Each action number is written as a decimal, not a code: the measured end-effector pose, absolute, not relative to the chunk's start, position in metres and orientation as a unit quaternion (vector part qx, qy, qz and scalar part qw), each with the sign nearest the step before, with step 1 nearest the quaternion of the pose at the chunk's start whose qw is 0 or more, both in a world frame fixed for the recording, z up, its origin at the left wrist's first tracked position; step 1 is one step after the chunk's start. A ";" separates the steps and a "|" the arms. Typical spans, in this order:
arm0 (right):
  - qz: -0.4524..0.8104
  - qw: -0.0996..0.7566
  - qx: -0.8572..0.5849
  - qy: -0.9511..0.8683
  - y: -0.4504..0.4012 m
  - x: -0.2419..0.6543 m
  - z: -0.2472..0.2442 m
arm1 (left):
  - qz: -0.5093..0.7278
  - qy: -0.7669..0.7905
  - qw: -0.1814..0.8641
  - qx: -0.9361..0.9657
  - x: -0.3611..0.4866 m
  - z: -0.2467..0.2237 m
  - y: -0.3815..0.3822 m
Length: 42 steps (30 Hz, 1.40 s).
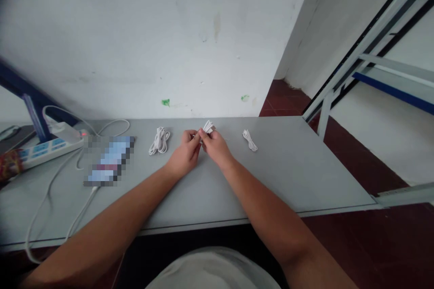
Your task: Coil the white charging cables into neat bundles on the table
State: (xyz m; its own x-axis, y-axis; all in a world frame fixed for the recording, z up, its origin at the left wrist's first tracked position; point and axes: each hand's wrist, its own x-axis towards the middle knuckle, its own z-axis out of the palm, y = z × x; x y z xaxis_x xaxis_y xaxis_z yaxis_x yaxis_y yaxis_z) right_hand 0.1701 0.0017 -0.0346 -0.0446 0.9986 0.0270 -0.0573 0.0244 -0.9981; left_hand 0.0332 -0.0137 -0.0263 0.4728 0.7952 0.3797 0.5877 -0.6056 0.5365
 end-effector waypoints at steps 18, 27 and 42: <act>0.510 0.496 -0.477 -0.515 0.009 0.177 -0.038 | 0.196 0.491 0.112 0.841 0.035 -0.038 -0.008; 0.552 0.536 -0.434 -0.469 0.010 0.174 -0.037 | 0.250 0.469 0.144 0.835 0.035 -0.032 -0.011; 0.581 0.550 -0.421 -0.427 0.007 0.174 -0.029 | 0.309 0.414 0.245 0.820 0.039 -0.032 -0.011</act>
State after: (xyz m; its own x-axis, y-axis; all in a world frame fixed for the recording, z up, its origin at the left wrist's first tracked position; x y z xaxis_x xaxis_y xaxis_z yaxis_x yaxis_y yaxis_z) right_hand 0.1740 0.0073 -0.0290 -0.0406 0.9990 -0.0189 -0.2798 -0.0295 -0.9596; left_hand 0.0393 -0.0113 -0.0319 0.4660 0.8312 0.3033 0.5282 -0.5363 0.6583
